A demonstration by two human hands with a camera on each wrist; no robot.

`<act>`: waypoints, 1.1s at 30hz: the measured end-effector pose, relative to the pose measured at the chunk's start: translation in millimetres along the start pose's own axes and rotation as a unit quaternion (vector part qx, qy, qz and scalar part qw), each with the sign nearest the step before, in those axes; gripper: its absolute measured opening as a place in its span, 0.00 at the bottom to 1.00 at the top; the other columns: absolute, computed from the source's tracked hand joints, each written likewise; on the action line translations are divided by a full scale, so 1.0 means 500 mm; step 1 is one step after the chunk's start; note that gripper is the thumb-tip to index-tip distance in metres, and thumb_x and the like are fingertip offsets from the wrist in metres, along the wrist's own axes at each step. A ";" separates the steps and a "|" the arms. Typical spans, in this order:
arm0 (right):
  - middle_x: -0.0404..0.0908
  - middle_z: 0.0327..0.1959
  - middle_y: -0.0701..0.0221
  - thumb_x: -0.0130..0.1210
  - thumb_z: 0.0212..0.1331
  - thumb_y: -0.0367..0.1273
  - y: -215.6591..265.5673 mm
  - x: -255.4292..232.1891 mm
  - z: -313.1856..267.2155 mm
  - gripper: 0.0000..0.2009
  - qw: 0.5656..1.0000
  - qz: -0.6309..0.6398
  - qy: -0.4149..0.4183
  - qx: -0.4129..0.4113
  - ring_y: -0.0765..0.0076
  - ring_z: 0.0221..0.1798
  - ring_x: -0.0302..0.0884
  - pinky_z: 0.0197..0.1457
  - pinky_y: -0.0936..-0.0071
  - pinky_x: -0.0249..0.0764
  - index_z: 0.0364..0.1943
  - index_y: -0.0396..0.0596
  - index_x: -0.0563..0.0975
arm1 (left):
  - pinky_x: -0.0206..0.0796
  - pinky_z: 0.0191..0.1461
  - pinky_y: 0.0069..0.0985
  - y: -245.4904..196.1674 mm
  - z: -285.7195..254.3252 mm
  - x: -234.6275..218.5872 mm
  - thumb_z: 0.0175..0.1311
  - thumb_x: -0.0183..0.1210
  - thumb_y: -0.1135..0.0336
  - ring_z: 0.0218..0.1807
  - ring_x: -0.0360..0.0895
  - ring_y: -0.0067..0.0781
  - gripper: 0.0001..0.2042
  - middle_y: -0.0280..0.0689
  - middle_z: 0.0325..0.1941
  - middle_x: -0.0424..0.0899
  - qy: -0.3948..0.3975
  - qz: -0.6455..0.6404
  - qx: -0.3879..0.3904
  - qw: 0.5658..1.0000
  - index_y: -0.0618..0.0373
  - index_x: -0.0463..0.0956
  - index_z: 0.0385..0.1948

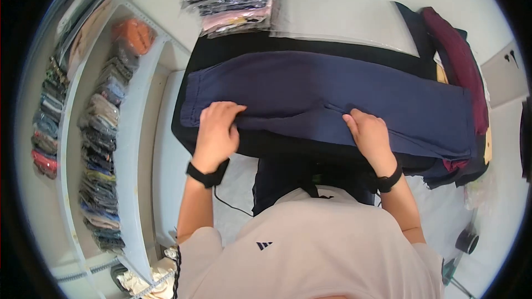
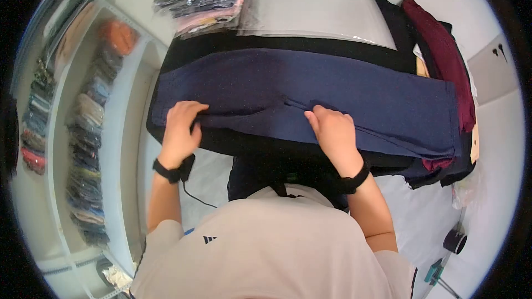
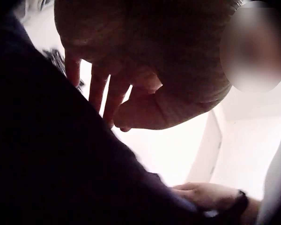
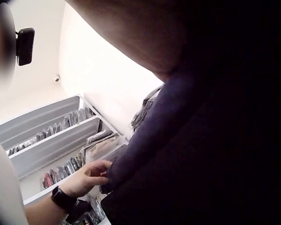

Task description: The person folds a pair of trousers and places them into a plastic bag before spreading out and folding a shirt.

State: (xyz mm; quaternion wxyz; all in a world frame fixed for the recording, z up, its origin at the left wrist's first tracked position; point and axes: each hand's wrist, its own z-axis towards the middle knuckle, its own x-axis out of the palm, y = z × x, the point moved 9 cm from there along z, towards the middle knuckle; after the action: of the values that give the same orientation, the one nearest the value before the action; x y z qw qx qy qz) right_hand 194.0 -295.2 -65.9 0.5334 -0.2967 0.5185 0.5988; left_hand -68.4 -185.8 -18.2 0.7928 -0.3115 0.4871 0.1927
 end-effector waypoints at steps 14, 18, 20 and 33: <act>0.76 0.20 0.64 0.54 0.59 0.39 -0.003 -0.028 -0.014 0.13 0.999 0.027 -0.042 -0.003 0.56 0.27 0.77 0.31 0.59 0.70 0.22 0.48 0.71 | 0.52 0.65 0.46 -0.288 0.061 0.211 0.59 0.54 0.60 0.67 0.60 0.48 0.24 0.42 0.65 0.67 0.063 0.013 0.080 0.995 0.55 0.68 0.59; 0.76 0.22 0.62 0.55 0.58 0.40 -0.121 -0.101 -0.076 0.13 0.999 -0.012 -0.034 0.036 0.52 0.30 0.76 0.34 0.57 0.69 0.26 0.45 0.73 | 0.50 0.66 0.48 -0.286 0.056 0.225 0.61 0.51 0.59 0.68 0.58 0.52 0.24 0.43 0.67 0.65 0.067 0.059 0.079 0.993 0.54 0.67 0.61; 0.77 0.23 0.63 0.58 0.54 0.39 -0.234 -0.135 -0.115 0.12 0.994 -0.077 0.028 0.075 0.50 0.32 0.75 0.35 0.57 0.69 0.27 0.44 0.74 | 0.48 0.67 0.49 -0.284 0.055 0.229 0.62 0.50 0.60 0.69 0.57 0.53 0.24 0.43 0.68 0.64 0.077 0.064 0.073 0.992 0.54 0.66 0.61; 0.82 0.36 0.65 0.65 0.50 0.38 -0.776 -0.344 -0.463 0.23 0.769 0.211 -0.334 0.502 0.73 0.39 0.77 0.44 0.76 0.70 0.43 0.30 0.78 | 0.48 0.67 0.49 -0.285 0.053 0.231 0.61 0.53 0.61 0.69 0.57 0.49 0.25 0.40 0.68 0.64 0.057 0.085 0.080 0.991 0.53 0.66 0.61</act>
State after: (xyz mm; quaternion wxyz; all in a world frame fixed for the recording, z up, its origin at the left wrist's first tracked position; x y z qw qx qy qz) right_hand 559.3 -610.6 -94.0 0.6064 0.3490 0.5840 0.4116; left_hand 87.9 -271.9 -68.8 0.7668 -0.2146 0.5703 0.2020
